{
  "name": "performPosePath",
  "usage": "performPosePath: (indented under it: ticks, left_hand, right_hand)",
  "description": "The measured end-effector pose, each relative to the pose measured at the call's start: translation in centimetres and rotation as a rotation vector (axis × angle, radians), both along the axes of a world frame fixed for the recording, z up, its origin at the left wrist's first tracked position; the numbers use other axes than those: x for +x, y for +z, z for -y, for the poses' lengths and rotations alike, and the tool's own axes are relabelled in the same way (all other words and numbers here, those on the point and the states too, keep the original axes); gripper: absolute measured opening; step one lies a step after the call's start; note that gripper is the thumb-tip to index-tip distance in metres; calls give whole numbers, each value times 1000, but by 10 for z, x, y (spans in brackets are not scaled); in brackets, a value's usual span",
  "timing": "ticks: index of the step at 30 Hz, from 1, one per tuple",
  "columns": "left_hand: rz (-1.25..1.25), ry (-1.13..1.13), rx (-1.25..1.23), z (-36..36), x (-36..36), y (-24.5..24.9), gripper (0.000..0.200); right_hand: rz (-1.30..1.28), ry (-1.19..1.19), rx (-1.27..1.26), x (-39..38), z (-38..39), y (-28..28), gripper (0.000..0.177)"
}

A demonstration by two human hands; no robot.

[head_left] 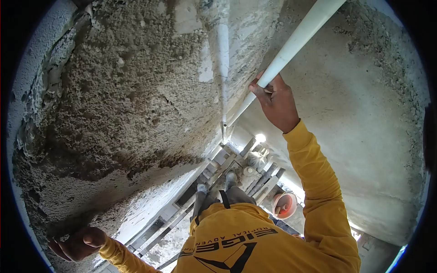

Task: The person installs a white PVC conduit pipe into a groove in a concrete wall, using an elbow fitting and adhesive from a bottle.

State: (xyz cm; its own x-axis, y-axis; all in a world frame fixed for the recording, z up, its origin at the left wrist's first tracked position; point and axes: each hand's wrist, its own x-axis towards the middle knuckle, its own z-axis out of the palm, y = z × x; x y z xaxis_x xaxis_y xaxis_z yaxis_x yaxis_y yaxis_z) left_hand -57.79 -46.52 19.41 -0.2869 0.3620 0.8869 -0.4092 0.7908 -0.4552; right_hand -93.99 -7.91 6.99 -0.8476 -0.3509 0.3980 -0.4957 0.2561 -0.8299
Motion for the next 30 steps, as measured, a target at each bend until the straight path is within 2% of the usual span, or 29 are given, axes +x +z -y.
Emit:
performPosePath:
  ticks: [6,11,27,30]
  left_hand:
    - [19,-15,43,-1,-1,-2,54]
    - [84,66,39,20,23,-3,66]
    - [64,68,43,8,11,0,63]
    - [-28,56,64,-2,-2,-4,55]
  right_hand:
    - [-6,7,36,-10,19,-22,29]
    - [42,14,52,-15,29,-38,28]
    - [69,-16,18,-28,38,-68,35]
    - [67,-32,25,-30,38,-66,35]
